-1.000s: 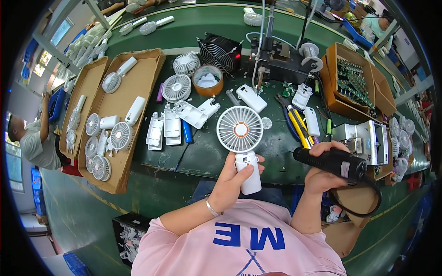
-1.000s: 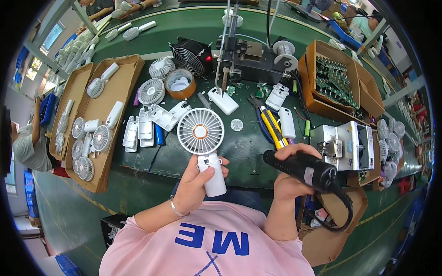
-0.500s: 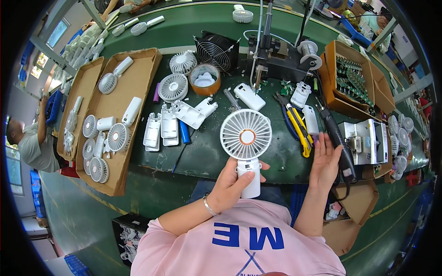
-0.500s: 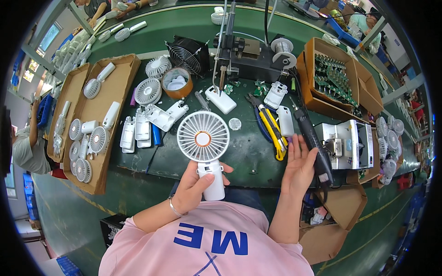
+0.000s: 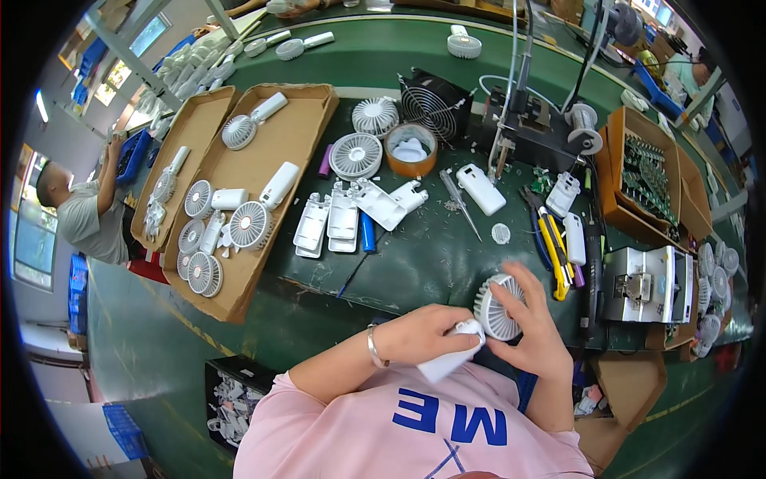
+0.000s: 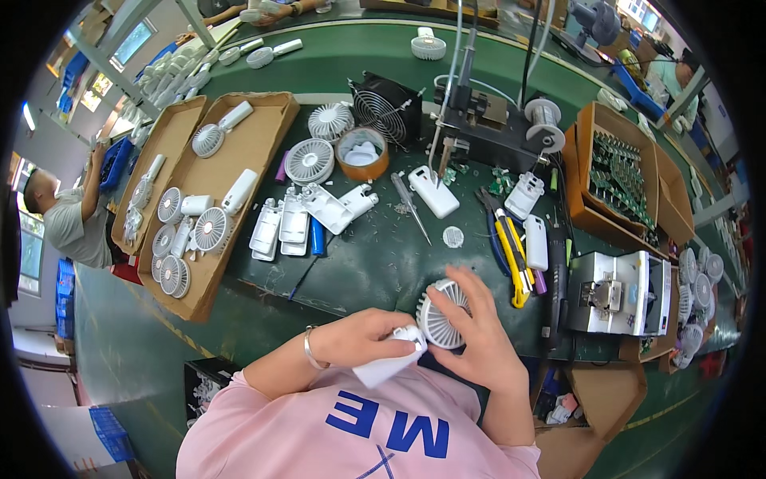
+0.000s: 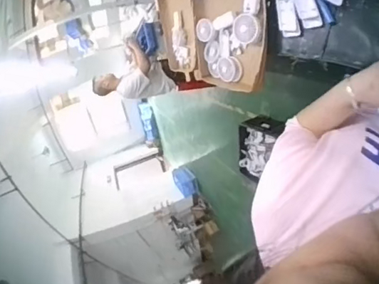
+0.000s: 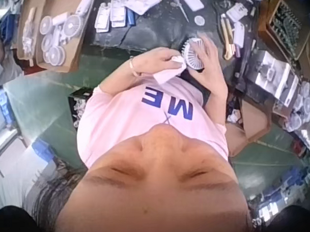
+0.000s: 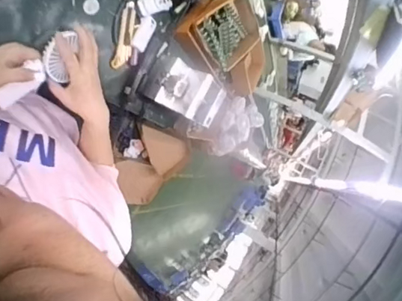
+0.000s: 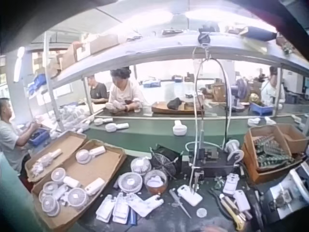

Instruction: The person assembles portable mini fans by inserting batteries into the handle casings, attaching fan heads and covers by hand, and securing the parts with an electric screwdriver.

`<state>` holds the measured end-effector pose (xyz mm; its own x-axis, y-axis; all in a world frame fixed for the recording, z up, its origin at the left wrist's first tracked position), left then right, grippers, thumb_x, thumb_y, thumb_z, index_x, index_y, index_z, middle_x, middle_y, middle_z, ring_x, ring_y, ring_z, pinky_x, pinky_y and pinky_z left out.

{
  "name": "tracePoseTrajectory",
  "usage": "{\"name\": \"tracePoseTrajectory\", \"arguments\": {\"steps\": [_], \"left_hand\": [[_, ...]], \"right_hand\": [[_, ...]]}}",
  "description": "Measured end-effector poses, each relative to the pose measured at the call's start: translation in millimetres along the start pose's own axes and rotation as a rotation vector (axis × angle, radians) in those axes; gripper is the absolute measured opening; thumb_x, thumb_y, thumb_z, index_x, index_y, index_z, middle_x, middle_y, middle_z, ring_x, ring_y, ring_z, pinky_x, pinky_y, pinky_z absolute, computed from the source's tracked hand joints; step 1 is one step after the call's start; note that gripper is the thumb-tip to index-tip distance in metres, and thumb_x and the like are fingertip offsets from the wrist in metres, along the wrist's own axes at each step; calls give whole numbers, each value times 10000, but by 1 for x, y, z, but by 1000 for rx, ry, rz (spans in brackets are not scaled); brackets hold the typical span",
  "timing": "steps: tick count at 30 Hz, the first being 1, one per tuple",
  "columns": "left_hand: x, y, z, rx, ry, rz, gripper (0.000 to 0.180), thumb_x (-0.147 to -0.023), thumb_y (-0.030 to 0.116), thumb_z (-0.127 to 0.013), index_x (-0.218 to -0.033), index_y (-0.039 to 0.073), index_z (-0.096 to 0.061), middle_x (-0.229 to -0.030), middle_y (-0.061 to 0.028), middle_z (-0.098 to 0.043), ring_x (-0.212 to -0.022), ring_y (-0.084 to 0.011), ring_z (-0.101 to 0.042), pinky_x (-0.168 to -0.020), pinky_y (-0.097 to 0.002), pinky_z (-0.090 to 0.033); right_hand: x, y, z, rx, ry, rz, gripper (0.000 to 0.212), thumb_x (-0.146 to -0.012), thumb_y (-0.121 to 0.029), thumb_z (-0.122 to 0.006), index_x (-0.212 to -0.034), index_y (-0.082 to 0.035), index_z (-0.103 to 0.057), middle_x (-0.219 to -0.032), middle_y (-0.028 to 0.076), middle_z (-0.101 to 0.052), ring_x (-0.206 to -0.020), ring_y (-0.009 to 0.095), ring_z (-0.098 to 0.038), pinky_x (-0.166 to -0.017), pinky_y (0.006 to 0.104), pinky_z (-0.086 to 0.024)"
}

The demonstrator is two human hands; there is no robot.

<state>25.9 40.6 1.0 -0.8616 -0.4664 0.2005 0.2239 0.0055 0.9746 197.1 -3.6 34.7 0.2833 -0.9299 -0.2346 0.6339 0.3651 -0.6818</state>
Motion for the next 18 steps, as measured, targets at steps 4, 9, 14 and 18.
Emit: {"name": "tracePoseTrajectory", "arguments": {"steps": [4,9,14,18], "left_hand": [[5,-24,20,629,69,-69,440,-918,409,-467,-1105,21,-555,-958,-51,-615,-925,-158,-594,-787,-262,-461],[-3,-18,13,289,500,-351,1198,-636,681,-690,-1442,31,-89,-1359,-101,-360,-1209,-196,-429,-1000,-339,-369],[18,-36,25,713,633,-414,1035,-663,838,-427,-1320,43,-344,-1156,-54,-499,-1031,-151,-518,-884,-295,-432],[37,-58,31,1153,645,-392,904,-726,812,-345,-1282,101,-395,-1075,-34,-520,-998,-145,-537,-846,-296,-458]], "right_hand": [[-8,1,-14,-211,239,16,784,-571,-130,-766,-1293,-39,-477,-1285,196,-439,-1147,334,-466,-917,398,-416],[-36,-18,-54,-286,306,-27,676,-791,-345,-610,-1328,8,-401,-1238,203,-429,-1079,343,-453,-923,406,-369],[-68,-52,-81,-19,342,123,591,-749,-271,-634,-1224,39,-469,-1152,205,-451,-1040,355,-410,-902,450,-336],[-88,-76,-102,-29,318,177,517,-666,-218,-688,-1124,-21,-551,-1061,188,-470,-972,345,-427,-821,431,-383]]}}
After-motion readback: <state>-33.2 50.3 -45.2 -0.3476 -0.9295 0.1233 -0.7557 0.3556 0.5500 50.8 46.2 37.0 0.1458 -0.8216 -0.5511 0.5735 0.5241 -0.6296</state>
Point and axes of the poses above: each hand's wrist, its own x-axis away from the middle knuckle, its own z-axis out of the back of the hand, y = z × x, the point moved 4 cm from there along -x, towards the middle knuckle
